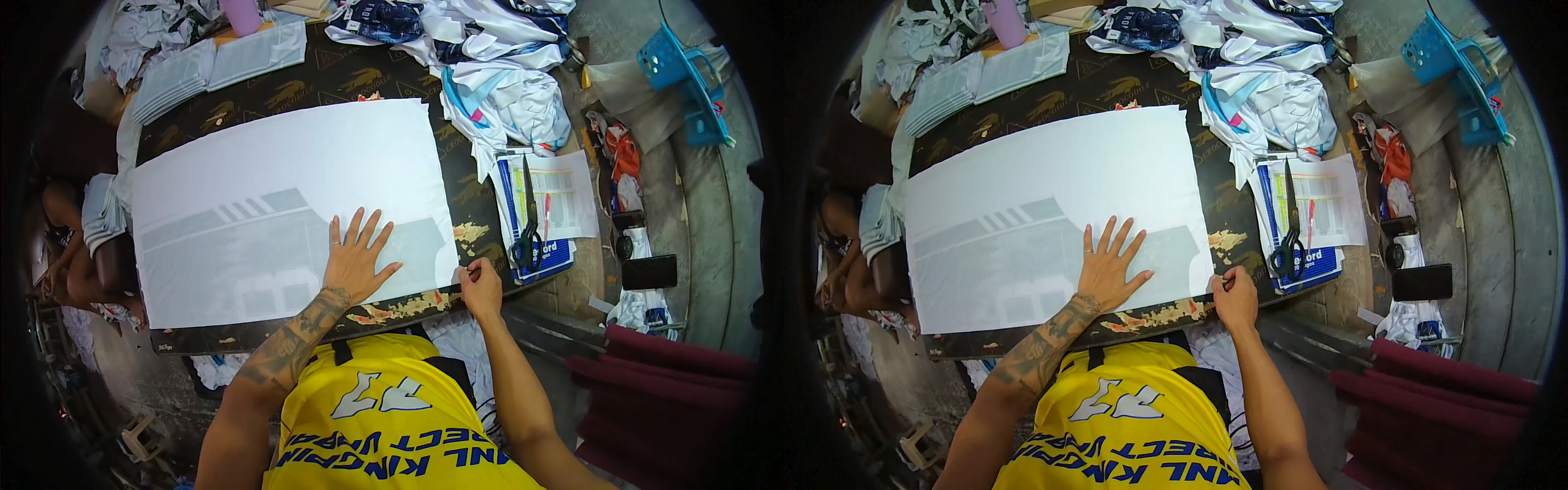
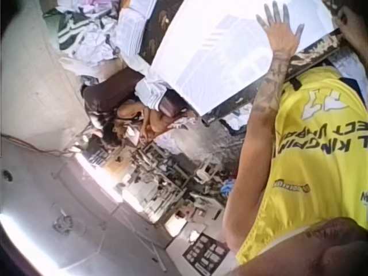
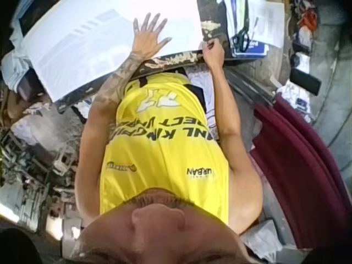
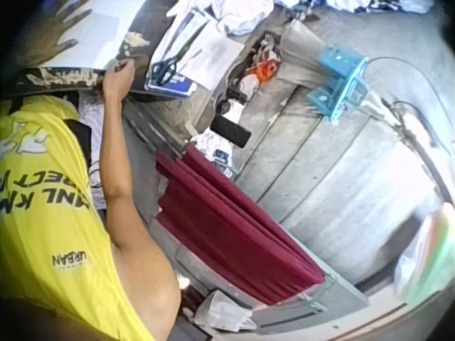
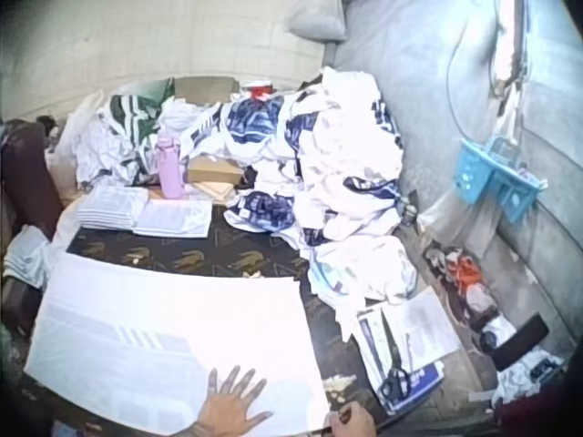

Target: The person aligns a white fabric sheet on a table, uses shears to cut it into a specific shape, and repeats the process with another printed fabric sheet. The person handles the fabric and shears throughout, cutting and repositioning the material on the table.

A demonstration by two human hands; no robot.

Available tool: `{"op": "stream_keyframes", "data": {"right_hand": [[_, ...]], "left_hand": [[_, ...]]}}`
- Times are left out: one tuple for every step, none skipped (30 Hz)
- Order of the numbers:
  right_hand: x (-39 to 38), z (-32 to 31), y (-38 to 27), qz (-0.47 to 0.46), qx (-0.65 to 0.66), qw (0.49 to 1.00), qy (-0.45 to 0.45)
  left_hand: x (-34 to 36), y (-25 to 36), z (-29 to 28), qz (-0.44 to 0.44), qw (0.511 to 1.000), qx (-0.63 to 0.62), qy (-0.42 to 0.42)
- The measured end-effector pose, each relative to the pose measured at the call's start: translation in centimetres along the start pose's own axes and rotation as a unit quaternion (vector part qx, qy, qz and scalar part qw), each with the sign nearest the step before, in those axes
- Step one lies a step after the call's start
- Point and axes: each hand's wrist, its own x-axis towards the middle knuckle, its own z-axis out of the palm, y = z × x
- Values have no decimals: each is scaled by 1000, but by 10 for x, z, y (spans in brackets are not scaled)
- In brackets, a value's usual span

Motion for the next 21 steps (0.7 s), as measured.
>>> {"op": "stream_keyframes", "data": {"right_hand": [[-1,2,2,-2,-4,1000,-4],[-1,4,3,3,-13,1000,-11],[9,-11,0,0,-14,1000,2],[16,-13,-3,4,-8,1000,4],[12,-14,-6,18,-2,1000,-3],[12,-10,-12,10,7,999,30],[16,-9,-19,-5,13,999,46],[22,-9,-26,-31,25,998,51],[26,-9,-33,-53,37,996,54],[34,-6,-44,-106,54,991,63],[42,-4,-55,-141,71,987,41],[50,1,-68,-195,50,979,44],[59,7,-82,-239,28,970,44],[67,13,-97,-268,27,962,41],[76,20,-112,-296,23,954,38],[82,26,-124,-321,17,946,34],[87,33,-136,-337,-14,941,27],[92,38,-144,-350,-49,935,21],[92,43,-149,-346,-93,934,9],[89,45,-151,-334,-128,934,-24],[83,47,-150,-350,-147,925,-4]], "left_hand": [[-2,-1,-2,12,1000,-3,5],[-3,-1,-4,18,1000,-9,-11],[10,4,-7,26,999,3,24],[15,3,-10,24,999,25,28],[11,6,-16,12,999,34,-20],[6,4,-22,11,1000,27,-11],[7,-1,-28,15,1000,7,12],[8,-6,-31,17,999,-16,26],[6,-12,-31,32,996,-36,73],[4,-29,-32,-9,994,-64,85],[-3,-56,-34,-85,990,-64,93],[-15,-90,-36,-144,979,-30,140],[-31,-131,-41,-186,961,-50,198],[-52,-174,-48,-243,946,-21,214],[-77,-215,-55,-299,930,20,211],[-105,-252,-63,-332,916,47,218],[-132,-284,-67,-397,895,69,191],[-159,-309,-70,-425,881,87,189],[-184,-328,-71,-437,869,107,205],[-205,-340,-70,-499,842,117,169],[-225,-345,-65,-477,845,123,207]]}}
